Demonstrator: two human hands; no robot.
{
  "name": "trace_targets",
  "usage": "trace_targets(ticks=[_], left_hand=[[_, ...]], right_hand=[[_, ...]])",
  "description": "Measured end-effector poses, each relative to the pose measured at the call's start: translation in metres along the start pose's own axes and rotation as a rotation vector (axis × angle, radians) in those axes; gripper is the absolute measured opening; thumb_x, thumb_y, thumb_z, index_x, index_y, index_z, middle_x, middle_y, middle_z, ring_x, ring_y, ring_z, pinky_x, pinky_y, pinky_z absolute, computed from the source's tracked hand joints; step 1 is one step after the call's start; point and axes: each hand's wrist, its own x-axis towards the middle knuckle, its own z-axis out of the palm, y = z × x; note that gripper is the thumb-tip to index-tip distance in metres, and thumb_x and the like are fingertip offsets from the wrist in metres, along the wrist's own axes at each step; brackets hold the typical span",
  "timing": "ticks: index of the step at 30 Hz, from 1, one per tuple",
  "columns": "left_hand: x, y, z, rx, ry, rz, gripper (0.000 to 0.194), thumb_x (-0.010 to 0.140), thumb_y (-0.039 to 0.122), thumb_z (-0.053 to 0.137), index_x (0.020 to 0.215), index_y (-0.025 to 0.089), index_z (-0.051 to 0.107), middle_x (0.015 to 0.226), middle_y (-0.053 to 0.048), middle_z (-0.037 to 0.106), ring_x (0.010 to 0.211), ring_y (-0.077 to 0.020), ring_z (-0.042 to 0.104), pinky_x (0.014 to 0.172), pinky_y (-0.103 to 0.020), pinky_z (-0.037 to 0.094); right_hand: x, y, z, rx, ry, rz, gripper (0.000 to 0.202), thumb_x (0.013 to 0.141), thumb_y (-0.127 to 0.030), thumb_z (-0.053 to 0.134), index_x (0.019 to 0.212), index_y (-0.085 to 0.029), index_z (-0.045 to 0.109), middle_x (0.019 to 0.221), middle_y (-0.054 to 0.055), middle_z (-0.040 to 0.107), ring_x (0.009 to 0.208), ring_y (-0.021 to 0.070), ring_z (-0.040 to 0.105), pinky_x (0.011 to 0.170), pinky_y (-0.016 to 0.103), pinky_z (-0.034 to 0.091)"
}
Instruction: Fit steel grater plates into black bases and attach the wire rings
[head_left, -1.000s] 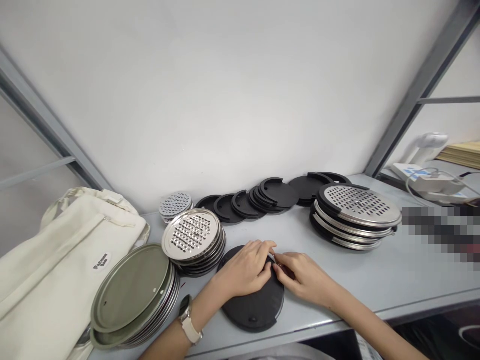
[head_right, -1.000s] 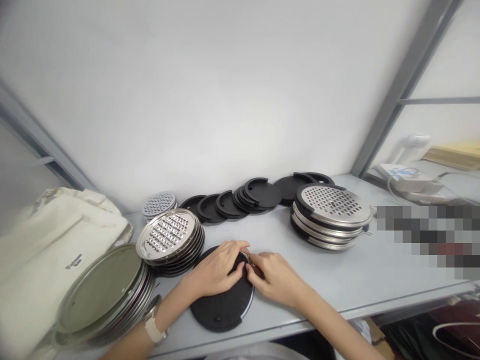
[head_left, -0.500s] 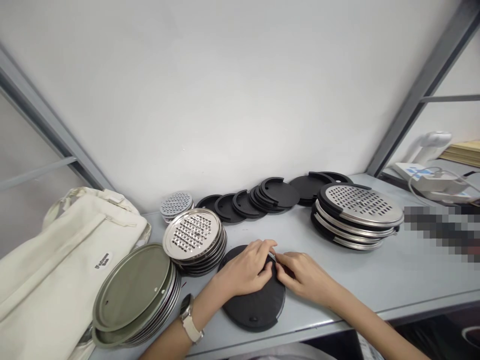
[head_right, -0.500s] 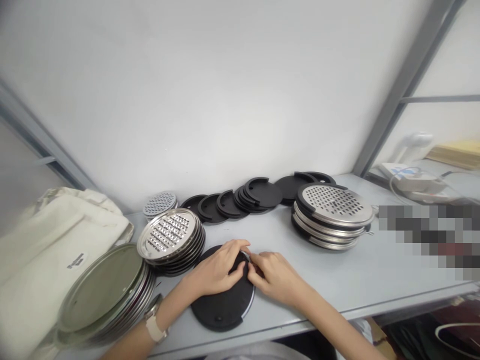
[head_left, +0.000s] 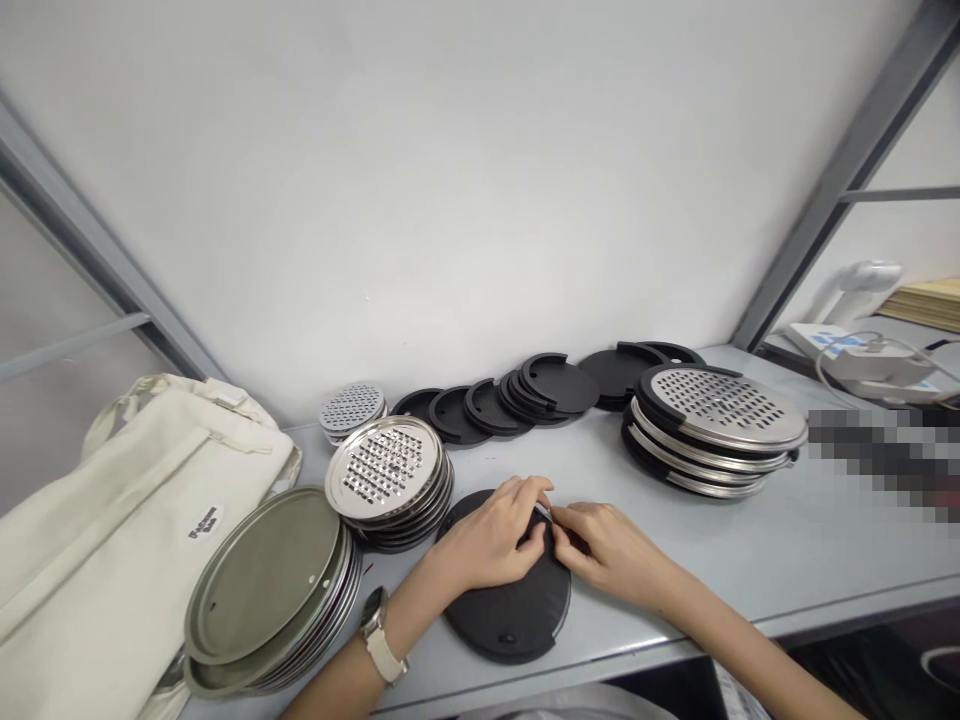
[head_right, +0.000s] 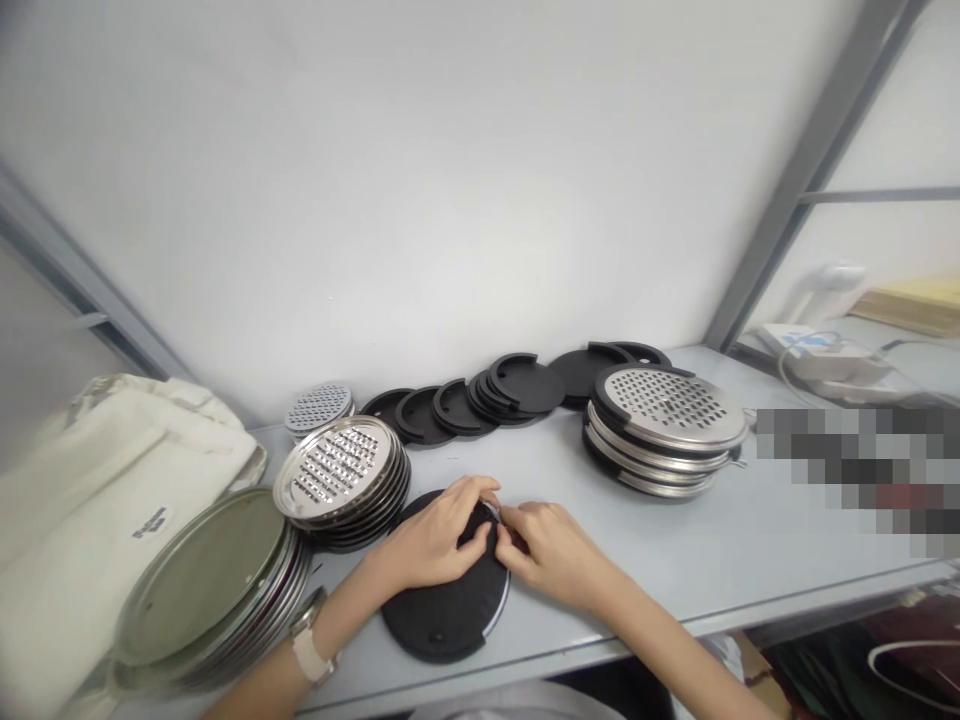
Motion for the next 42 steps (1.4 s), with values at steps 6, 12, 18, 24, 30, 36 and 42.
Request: trace_targets(ticks=[6, 12, 18, 24, 30, 36, 42], left_hand=[[-0.0001, -0.0008, 0.0008, -0.073, 0.016, -0.020, 0.040, 0.083, 0.009, 0.047, 0.120, 0.020, 0.036, 0.109, -0.008, 0.053, 0.108, -0.0202, 0.052, 0.095, -0.036, 0.046], [0.0000, -0.0014, 0.0009, -0.092, 0.017, -0.028, 0.041, 0.083, 0.009, 0.048, 0.121, 0.021, 0.036, 0.110, -0.008, 0.053, 0.108, -0.0204, 0.053, 0.095, -0.037, 0.046], [-0.0001, -0.0017, 0.0015, -0.088, 0.023, -0.021, 0.041, 0.083, 0.008, 0.047, 0.120, 0.021, 0.036, 0.109, -0.007, 0.053, 0.108, -0.0206, 0.052, 0.094, -0.038, 0.046], [0.0001, -0.0013, 0.0009, -0.096, 0.019, -0.015, 0.041, 0.083, 0.008, 0.047, 0.120, 0.020, 0.036, 0.109, -0.007, 0.053, 0.109, -0.0198, 0.052, 0.096, -0.037, 0.045], [0.0001, 0.0002, -0.0009, -0.116, 0.025, -0.027, 0.042, 0.082, 0.007, 0.048, 0.120, 0.021, 0.036, 0.109, -0.007, 0.053, 0.108, -0.0197, 0.052, 0.095, -0.036, 0.045], [0.0005, -0.0008, -0.0002, -0.125, 0.025, -0.031, 0.042, 0.082, 0.007, 0.048, 0.119, 0.021, 0.036, 0.109, -0.007, 0.054, 0.107, -0.0198, 0.053, 0.094, -0.036, 0.046], [0.0007, -0.0009, -0.0005, -0.148, 0.021, -0.030, 0.043, 0.081, 0.007, 0.049, 0.120, 0.021, 0.036, 0.109, -0.007, 0.054, 0.107, -0.0202, 0.053, 0.094, -0.036, 0.045]], right_hand=[[0.0004, -0.0017, -0.0020, 0.000, -0.002, 0.004, 0.024, 0.091, -0.022, 0.039, 0.070, -0.018, 0.051, 0.061, 0.000, 0.058, 0.052, 0.0120, 0.048, 0.055, 0.025, 0.026], [0.0013, -0.0027, -0.0025, -0.006, -0.006, 0.011, 0.025, 0.091, -0.023, 0.039, 0.070, -0.018, 0.052, 0.061, 0.001, 0.058, 0.052, 0.0119, 0.048, 0.054, 0.025, 0.026], [0.0003, -0.0023, -0.0021, -0.008, -0.006, 0.009, 0.026, 0.092, -0.023, 0.038, 0.071, -0.018, 0.052, 0.062, 0.001, 0.059, 0.053, 0.0125, 0.050, 0.055, 0.025, 0.027], [0.0012, -0.0011, -0.0008, -0.025, 0.003, -0.001, 0.027, 0.092, -0.023, 0.038, 0.071, -0.018, 0.053, 0.063, 0.002, 0.060, 0.053, 0.0131, 0.051, 0.055, 0.026, 0.026], [0.0008, 0.0007, 0.0019, -0.037, 0.009, 0.004, 0.027, 0.093, -0.025, 0.038, 0.072, -0.018, 0.053, 0.063, 0.001, 0.060, 0.054, 0.0131, 0.051, 0.055, 0.026, 0.026], [0.0002, 0.0006, 0.0045, -0.080, 0.033, 0.006, 0.027, 0.093, -0.025, 0.038, 0.072, -0.017, 0.054, 0.062, 0.002, 0.059, 0.055, 0.0139, 0.051, 0.055, 0.026, 0.027], [-0.0001, -0.0006, 0.0028, -0.064, 0.038, -0.002, 0.028, 0.092, -0.024, 0.040, 0.069, -0.017, 0.055, 0.059, 0.001, 0.057, 0.053, 0.0133, 0.050, 0.054, 0.026, 0.027]])
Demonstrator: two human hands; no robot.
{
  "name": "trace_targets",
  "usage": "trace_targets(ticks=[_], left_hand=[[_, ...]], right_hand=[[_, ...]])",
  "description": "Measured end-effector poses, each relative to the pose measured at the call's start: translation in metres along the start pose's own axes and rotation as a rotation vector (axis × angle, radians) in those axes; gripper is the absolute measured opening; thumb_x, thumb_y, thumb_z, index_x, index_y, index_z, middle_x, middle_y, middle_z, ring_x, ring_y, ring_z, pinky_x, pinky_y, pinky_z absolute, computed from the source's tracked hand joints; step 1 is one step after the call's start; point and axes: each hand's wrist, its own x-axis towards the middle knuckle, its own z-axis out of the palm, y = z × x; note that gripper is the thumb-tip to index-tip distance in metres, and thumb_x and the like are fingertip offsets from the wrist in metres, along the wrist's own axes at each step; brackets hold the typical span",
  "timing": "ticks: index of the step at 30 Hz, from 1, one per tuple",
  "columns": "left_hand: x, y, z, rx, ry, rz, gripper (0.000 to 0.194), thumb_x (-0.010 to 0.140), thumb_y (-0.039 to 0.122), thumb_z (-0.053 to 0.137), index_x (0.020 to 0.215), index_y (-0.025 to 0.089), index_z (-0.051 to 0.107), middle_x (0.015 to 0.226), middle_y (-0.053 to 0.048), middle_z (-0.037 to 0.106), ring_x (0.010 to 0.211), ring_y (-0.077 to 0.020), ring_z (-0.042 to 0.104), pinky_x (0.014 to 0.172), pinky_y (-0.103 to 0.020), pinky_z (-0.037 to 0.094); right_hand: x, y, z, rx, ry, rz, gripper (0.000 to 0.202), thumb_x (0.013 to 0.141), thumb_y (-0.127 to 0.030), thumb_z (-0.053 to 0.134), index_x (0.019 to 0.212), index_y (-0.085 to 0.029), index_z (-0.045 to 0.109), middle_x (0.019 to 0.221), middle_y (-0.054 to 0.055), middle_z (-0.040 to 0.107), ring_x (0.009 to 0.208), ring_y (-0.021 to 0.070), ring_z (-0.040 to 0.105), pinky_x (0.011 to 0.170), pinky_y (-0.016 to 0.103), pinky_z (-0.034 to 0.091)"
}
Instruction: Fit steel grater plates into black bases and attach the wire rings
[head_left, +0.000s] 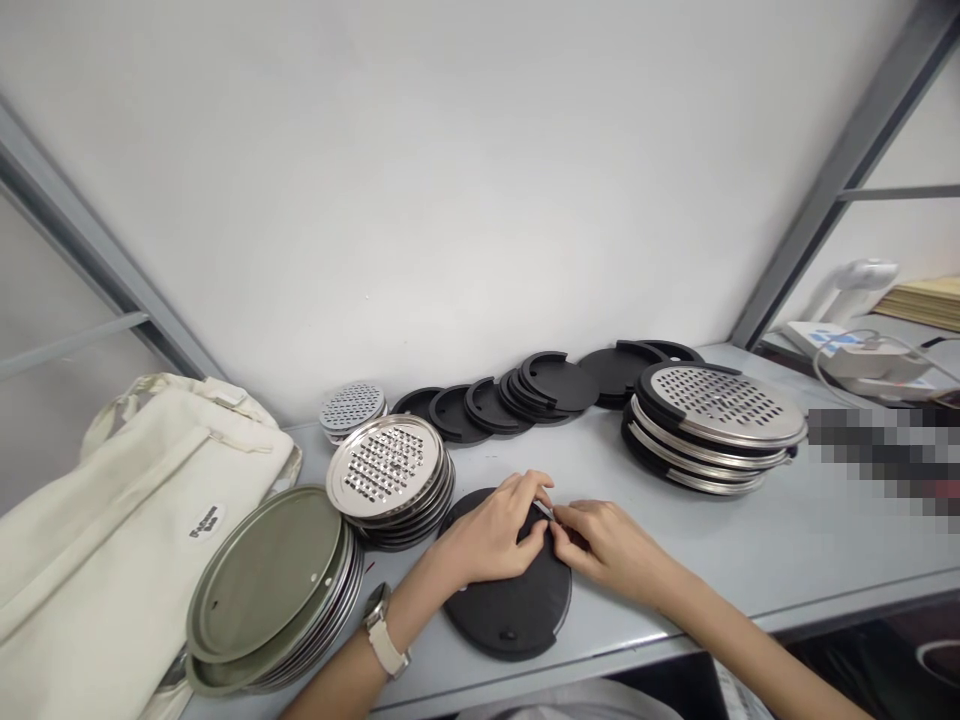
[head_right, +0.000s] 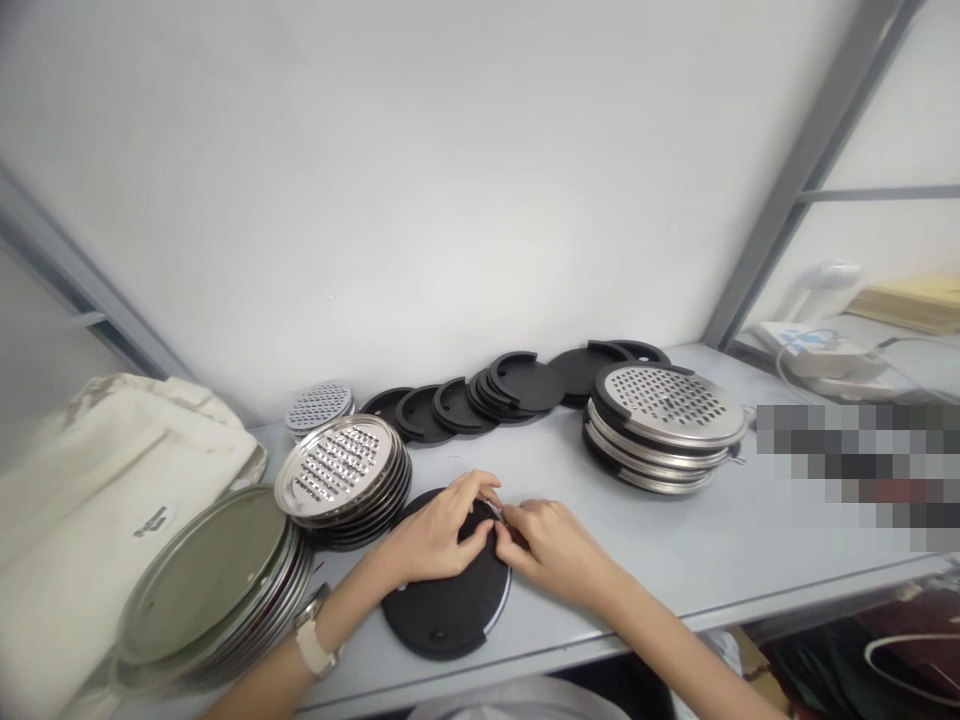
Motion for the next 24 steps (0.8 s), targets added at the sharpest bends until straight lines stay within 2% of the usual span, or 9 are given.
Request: trace_targets(ticks=[12, 24], left_hand=[[0.0002, -0.0006, 0.0000, -0.006, -0.001, 0.018, 0.044, 0.081, 0.006, 0.048, 0.120, 0.022, 0.036, 0.108, -0.007, 0.054, 0.108, -0.0205, 0.053, 0.095, -0.037, 0.045], [-0.0006, -0.0015, 0.0011, 0.084, -0.034, 0.024, 0.037, 0.085, 0.009, 0.046, 0.119, 0.020, 0.038, 0.105, -0.007, 0.054, 0.106, -0.0213, 0.051, 0.094, -0.038, 0.045]], right_hand=[[0.0013, 0.0042, 0.0032, -0.007, -0.013, -0.018, 0.032, 0.092, -0.024, 0.041, 0.066, -0.017, 0.057, 0.057, 0.002, 0.058, 0.052, 0.0132, 0.051, 0.055, 0.026, 0.027], [0.0018, 0.0059, 0.0035, -0.015, -0.018, -0.064, 0.038, 0.096, -0.021, 0.035, 0.065, -0.016, 0.057, 0.060, 0.002, 0.059, 0.054, 0.0129, 0.053, 0.057, 0.026, 0.030]])
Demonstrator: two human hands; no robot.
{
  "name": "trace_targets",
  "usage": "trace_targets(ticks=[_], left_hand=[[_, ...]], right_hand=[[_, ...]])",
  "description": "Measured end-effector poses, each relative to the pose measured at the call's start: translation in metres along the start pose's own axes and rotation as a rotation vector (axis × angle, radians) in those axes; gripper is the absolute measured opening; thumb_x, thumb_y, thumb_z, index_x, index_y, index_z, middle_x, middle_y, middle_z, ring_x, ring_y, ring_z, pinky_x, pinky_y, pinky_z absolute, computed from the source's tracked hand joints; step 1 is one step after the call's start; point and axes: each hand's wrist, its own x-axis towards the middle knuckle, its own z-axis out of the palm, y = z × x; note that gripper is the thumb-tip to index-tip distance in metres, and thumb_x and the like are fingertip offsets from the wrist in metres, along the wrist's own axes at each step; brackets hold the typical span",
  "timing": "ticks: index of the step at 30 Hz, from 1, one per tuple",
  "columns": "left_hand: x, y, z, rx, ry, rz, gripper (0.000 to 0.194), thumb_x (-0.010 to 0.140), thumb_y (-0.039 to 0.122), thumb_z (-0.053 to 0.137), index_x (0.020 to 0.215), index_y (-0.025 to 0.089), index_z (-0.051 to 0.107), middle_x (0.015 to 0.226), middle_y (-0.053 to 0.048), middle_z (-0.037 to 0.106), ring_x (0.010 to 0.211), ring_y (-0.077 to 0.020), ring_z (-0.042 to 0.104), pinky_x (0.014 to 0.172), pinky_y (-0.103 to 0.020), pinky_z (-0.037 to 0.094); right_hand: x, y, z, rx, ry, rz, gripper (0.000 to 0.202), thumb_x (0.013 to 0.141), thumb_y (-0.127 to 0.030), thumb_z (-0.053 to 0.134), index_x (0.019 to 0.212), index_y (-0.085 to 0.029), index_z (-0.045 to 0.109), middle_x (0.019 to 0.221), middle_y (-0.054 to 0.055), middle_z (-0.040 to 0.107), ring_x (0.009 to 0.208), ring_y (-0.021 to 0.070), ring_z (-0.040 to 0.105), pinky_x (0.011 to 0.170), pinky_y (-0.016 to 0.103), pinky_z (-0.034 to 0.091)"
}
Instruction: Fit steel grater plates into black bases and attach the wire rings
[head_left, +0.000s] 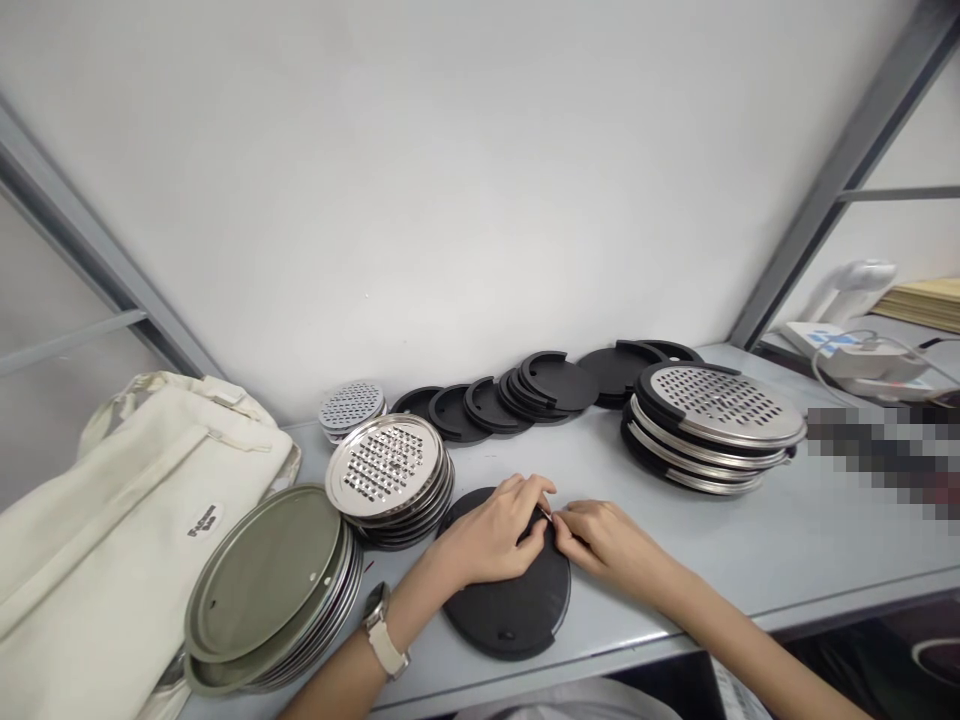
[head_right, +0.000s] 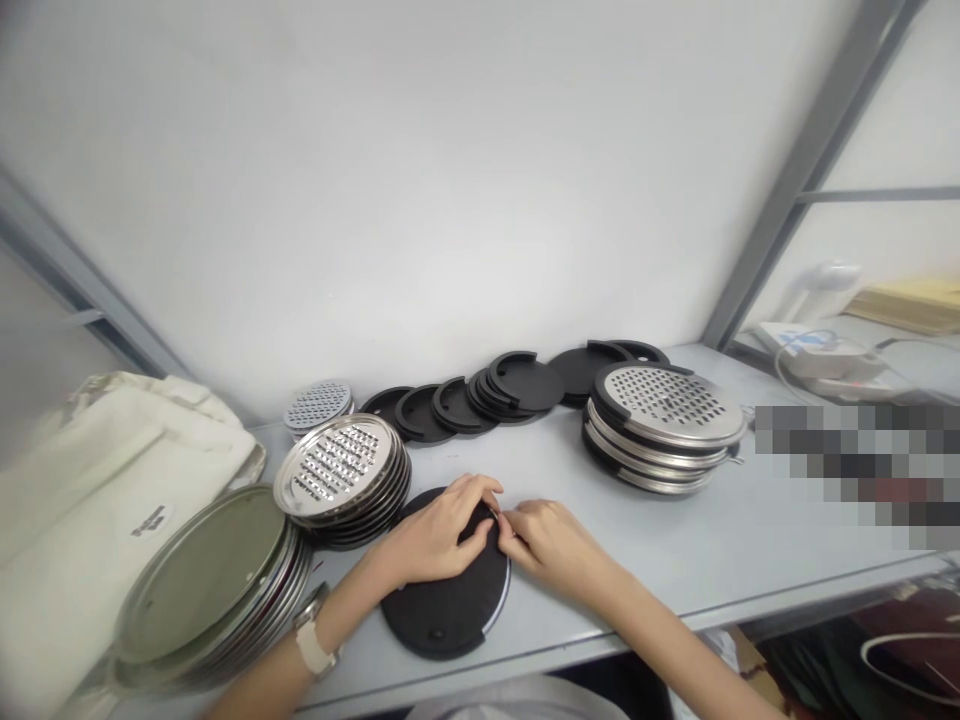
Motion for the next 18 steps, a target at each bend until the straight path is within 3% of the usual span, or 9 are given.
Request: trace_targets(ticks=[18], left_hand=[[0.0019, 0.0050, -0.0057, 0.175, -0.001, 0.054, 0.021, 0.085, 0.011, 0.046, 0.105, 0.018, 0.045, 0.100, -0.006, 0.054, 0.095, -0.0203, 0.051, 0.089, -0.034, 0.041]], right_hand=[[-0.0026, -0.0010, -0.0044, 0.164, 0.017, 0.011, 0.015, 0.096, -0.023, 0.036, 0.092, -0.019, 0.050, 0.070, 0.001, 0.062, 0.058, 0.0145, 0.054, 0.056, 0.026, 0.033]])
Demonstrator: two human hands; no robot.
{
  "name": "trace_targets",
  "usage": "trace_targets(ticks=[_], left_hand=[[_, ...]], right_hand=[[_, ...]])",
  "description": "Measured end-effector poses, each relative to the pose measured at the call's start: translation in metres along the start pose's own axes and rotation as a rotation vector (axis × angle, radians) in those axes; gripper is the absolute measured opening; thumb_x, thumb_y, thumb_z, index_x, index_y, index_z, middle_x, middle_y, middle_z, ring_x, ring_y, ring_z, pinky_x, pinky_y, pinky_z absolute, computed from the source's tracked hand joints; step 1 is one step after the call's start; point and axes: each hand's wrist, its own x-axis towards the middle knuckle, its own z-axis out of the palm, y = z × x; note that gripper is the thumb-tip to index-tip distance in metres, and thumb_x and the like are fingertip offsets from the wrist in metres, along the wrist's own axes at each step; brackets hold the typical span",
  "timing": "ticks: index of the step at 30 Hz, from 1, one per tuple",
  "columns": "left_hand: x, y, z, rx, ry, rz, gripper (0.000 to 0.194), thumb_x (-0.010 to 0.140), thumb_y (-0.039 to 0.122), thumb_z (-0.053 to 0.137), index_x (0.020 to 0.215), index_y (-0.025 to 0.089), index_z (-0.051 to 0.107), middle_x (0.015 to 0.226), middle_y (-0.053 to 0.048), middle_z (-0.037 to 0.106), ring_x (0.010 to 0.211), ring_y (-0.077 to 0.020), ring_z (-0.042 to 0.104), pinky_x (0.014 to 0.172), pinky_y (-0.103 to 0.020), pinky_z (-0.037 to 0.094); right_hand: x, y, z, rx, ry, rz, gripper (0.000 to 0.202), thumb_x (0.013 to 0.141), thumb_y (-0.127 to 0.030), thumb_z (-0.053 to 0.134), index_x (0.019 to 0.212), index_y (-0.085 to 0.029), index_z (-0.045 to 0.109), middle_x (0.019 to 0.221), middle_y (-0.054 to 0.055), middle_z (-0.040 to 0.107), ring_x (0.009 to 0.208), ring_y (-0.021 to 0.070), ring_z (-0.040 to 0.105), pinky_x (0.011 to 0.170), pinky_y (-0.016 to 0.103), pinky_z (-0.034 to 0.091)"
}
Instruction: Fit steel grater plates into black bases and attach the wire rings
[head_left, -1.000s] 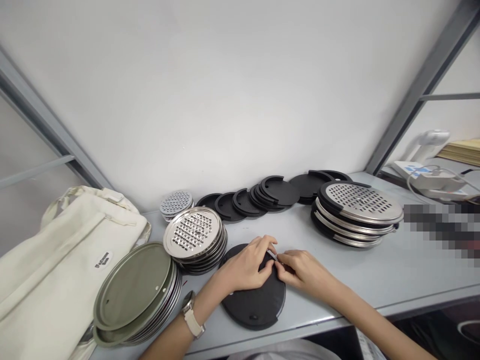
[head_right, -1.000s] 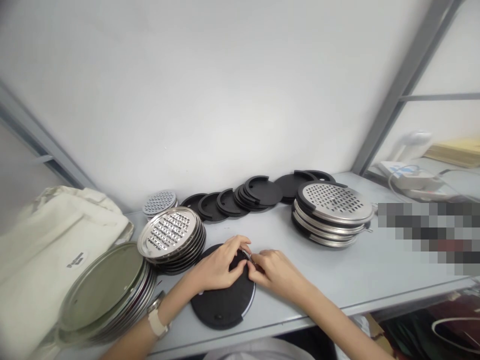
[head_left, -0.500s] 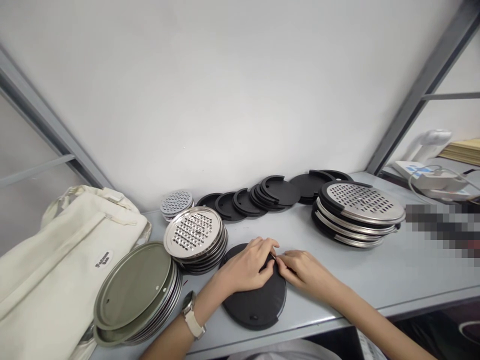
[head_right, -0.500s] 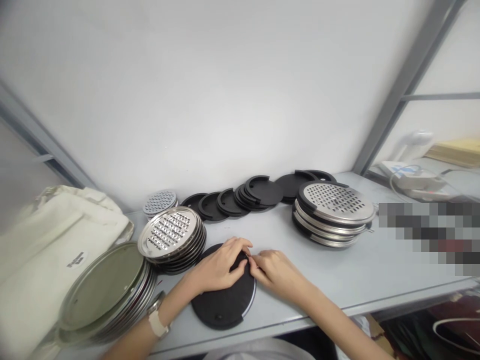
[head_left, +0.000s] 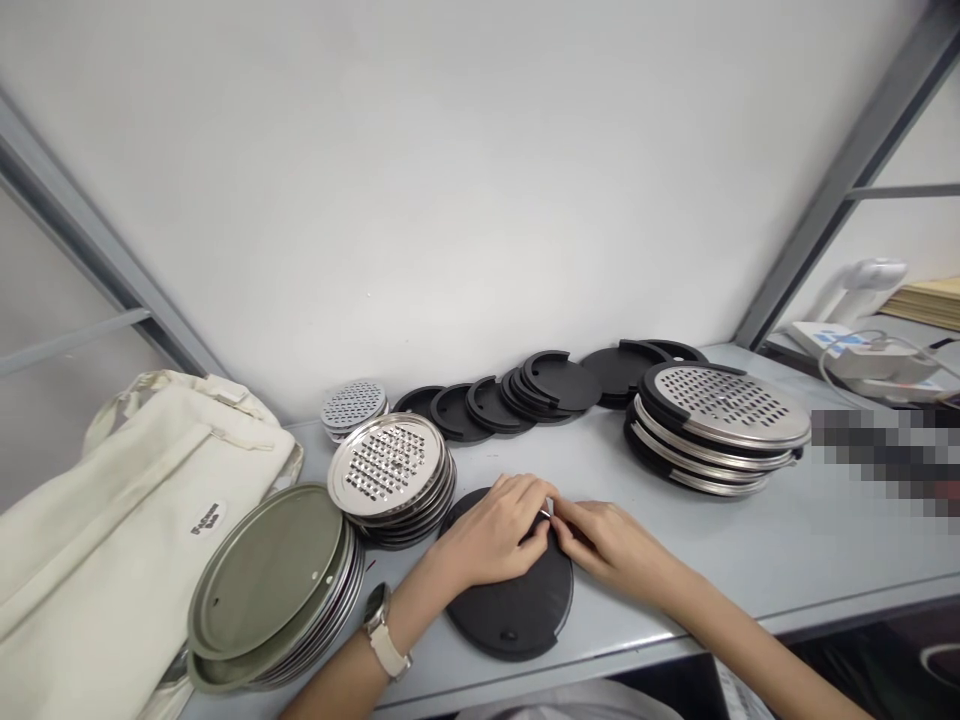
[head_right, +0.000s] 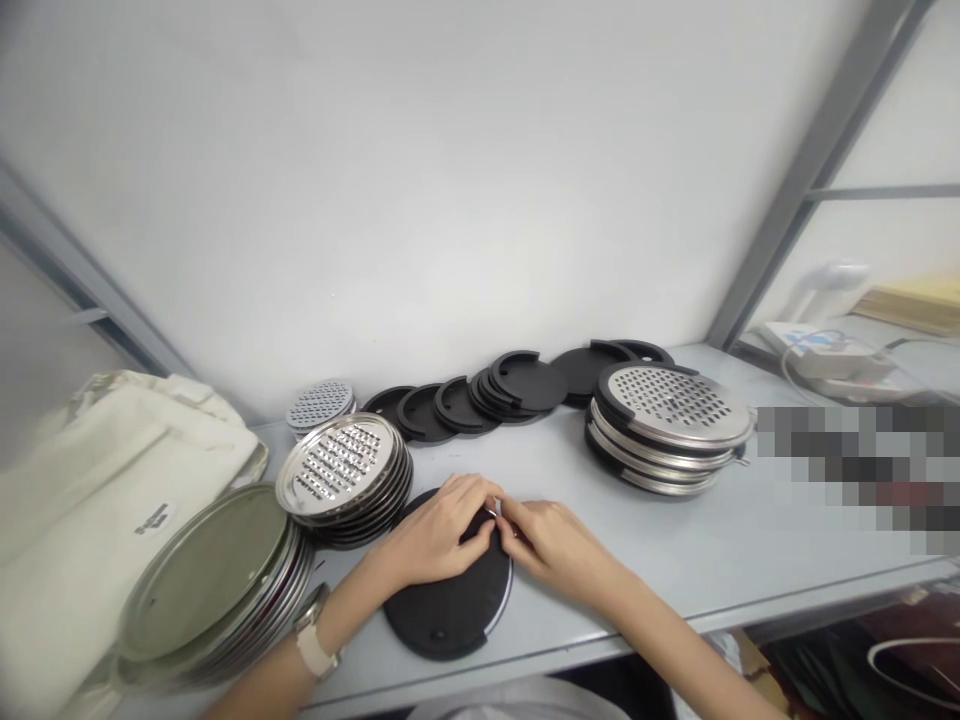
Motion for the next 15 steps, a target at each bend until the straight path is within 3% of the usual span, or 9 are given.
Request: trace_targets(ticks=[15], left_hand=[[-0.0002, 0.0009, 0.0013, 0.030, 0.034, -0.026, 0.024, 0.084, 0.014, 0.051, 0.107, 0.018, 0.047, 0.098, -0.005, 0.056, 0.093, -0.0204, 0.052, 0.089, -0.034, 0.040]], right_hand=[[0.0003, 0.0004, 0.0026, 0.046, 0.041, 0.024, 0.007, 0.094, -0.023, 0.038, 0.089, -0.021, 0.042, 0.071, -0.001, 0.056, 0.058, 0.0138, 0.051, 0.056, 0.024, 0.032]])
